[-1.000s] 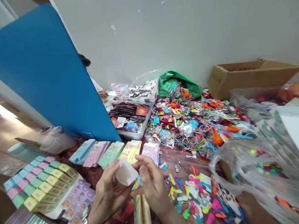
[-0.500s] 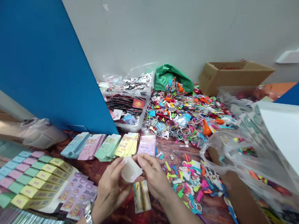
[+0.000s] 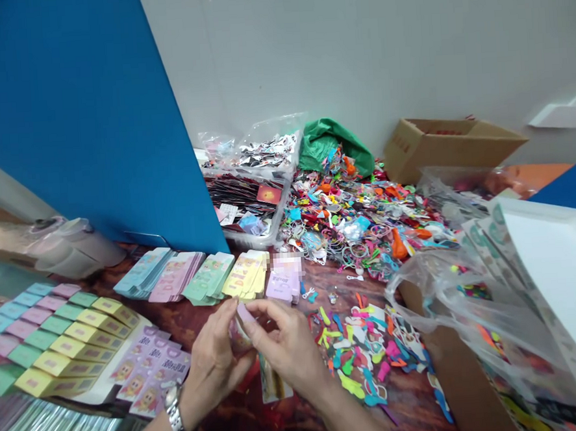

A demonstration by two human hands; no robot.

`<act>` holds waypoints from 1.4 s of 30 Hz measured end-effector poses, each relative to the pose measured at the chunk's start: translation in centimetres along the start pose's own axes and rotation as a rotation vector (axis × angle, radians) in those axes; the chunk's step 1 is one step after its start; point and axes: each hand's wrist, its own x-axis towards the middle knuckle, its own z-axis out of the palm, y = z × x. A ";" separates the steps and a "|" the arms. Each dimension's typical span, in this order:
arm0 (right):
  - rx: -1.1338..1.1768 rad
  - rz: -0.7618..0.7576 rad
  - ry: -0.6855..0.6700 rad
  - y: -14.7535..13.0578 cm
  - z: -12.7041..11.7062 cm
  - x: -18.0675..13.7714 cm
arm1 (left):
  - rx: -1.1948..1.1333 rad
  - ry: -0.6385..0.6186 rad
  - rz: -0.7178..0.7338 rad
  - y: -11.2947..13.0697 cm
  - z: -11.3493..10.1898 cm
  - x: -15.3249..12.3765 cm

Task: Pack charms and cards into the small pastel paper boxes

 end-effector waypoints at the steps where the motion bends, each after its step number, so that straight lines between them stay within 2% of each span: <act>1: -0.089 -0.049 0.006 -0.2 0.0 0.0 | 0.006 0.004 -0.001 0.0 0.1 0.0; 5: -0.305 -0.172 -0.020 -0.5 -0.1 0.0 | 0.047 -0.035 -0.013 0.0 0.1 -0.1; 12: -0.477 -0.303 -0.059 -0.6 -0.3 0.1 | 0.114 -0.072 -0.033 0.4 0.2 -0.2; 16: -0.427 -0.336 0.059 0.1 0.5 -0.7 | 0.186 -0.086 -0.059 0.7 0.2 -0.1; 21: -0.428 -0.388 0.248 2.8 2.2 -2.5 | 0.231 -0.107 -0.052 0.9 0.0 0.2; 24: -0.486 -0.417 0.288 3.8 2.8 -3.2 | 0.262 -0.115 -0.020 1.2 -0.2 0.3; 30: -0.591 -0.543 0.283 3.2 3.6 -3.8 | 0.296 -0.129 0.015 1.6 -0.2 0.3; 32: -0.530 -0.486 0.241 3.3 3.5 -3.7 | 0.288 -0.152 0.007 1.4 -0.5 0.3; 34: -0.382 -0.305 0.227 3.7 2.9 -3.3 | 0.239 -0.167 0.022 1.1 -1.4 0.6; 36: -0.125 -0.066 0.307 4.2 1.9 -2.5 | 0.129 -0.119 0.070 0.5 -2.6 1.0; 39: 0.403 0.219 0.493 4.3 1.0 -1.4 | -0.145 -0.029 0.099 -0.4 -3.3 1.3; 40: 0.559 0.285 0.500 4.1 1.2 -1.2 | -0.252 -0.034 0.086 -0.6 -3.0 1.1; 42: 0.749 0.384 0.429 3.8 2.1 -1.4 | -0.448 -0.069 0.037 -0.7 -1.8 0.5</act>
